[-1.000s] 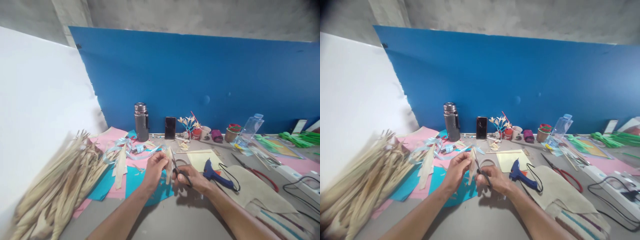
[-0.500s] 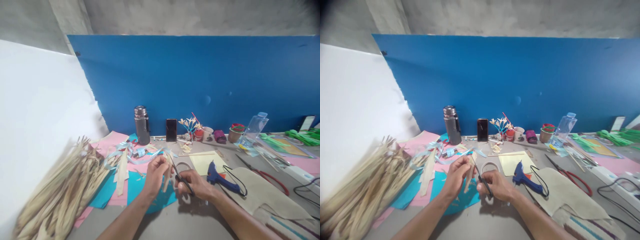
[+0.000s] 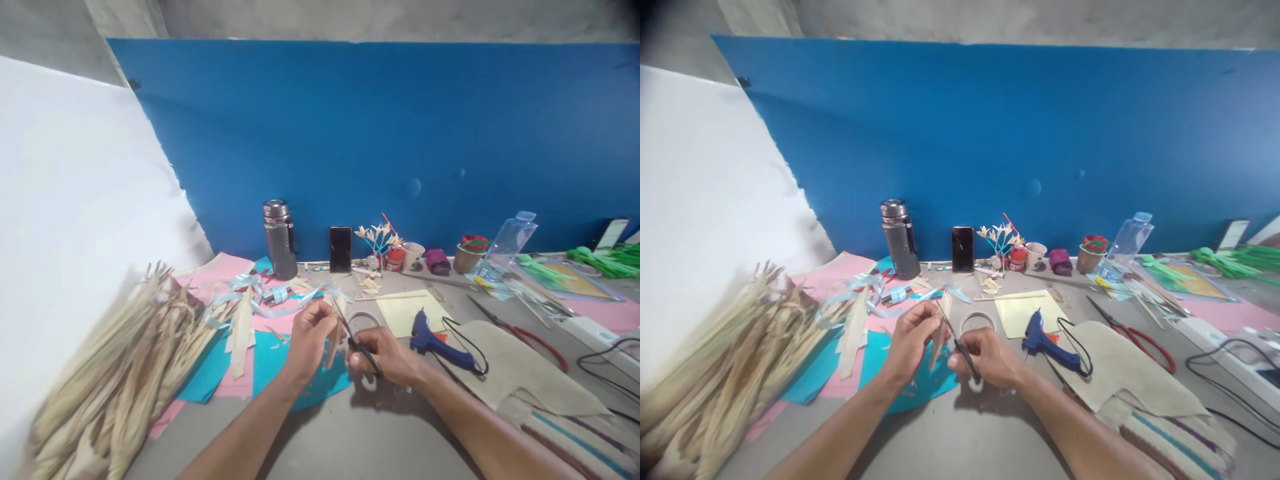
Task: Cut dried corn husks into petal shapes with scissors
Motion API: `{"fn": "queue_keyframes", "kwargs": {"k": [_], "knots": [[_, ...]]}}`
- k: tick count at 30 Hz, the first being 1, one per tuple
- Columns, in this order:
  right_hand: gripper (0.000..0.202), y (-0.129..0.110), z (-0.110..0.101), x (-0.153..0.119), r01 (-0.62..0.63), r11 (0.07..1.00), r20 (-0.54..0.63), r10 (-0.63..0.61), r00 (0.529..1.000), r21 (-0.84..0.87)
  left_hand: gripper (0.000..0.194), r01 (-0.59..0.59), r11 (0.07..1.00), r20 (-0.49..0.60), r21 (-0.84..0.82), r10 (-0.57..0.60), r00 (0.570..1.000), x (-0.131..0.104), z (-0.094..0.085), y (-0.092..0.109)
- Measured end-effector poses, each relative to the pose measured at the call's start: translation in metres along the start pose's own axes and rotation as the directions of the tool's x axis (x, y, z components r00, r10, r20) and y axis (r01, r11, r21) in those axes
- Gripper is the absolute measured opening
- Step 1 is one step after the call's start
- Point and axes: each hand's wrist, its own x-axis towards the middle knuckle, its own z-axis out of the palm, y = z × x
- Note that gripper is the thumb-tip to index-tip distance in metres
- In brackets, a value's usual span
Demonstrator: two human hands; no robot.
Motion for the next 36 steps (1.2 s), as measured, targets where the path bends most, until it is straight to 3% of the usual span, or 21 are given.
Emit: {"fn": "queue_keyframes", "kwargs": {"k": [14, 23, 27, 30, 33, 36], "knots": [[0.056, 0.009, -0.001, 0.001, -0.010, 1.000, -0.034, 0.010, 0.999, -0.013, 0.017, -0.017, 0.999, -0.056, -0.047, 0.014, 0.998, -0.002, 0.005, -0.002], [0.052, 0.001, 0.000, 0.002, -0.052, 0.999, -0.102, 0.050, 0.994, -0.015, 0.018, -0.024, 0.997, -0.050, -0.079, 0.020, 0.999, -0.003, 0.006, 0.001], [0.049, -0.001, 0.002, 0.002, -0.084, 0.996, -0.119, 0.082, 0.989, -0.009, 0.018, 0.007, 0.995, 0.000, -0.101, -0.007, 1.000, 0.001, 0.000, -0.001], [0.048, 0.000, 0.004, 0.002, -0.126, 0.990, -0.123, 0.118, 0.985, -0.060, 0.027, 0.064, 0.990, -0.033, -0.125, -0.068, 0.997, 0.009, -0.012, -0.001], [0.049, 0.000, 0.006, 0.001, -0.151, 0.968, -0.138, 0.125, 0.983, -0.202, 0.032, 0.119, 0.992, -0.029, -0.043, -0.120, 0.992, 0.017, -0.024, 0.004], [0.051, -0.001, 0.006, 0.000, -0.161, 0.928, -0.155, 0.114, 0.981, -0.337, 0.020, 0.096, 0.986, 0.024, 0.138, -0.100, 0.995, 0.019, -0.031, 0.013]]}}
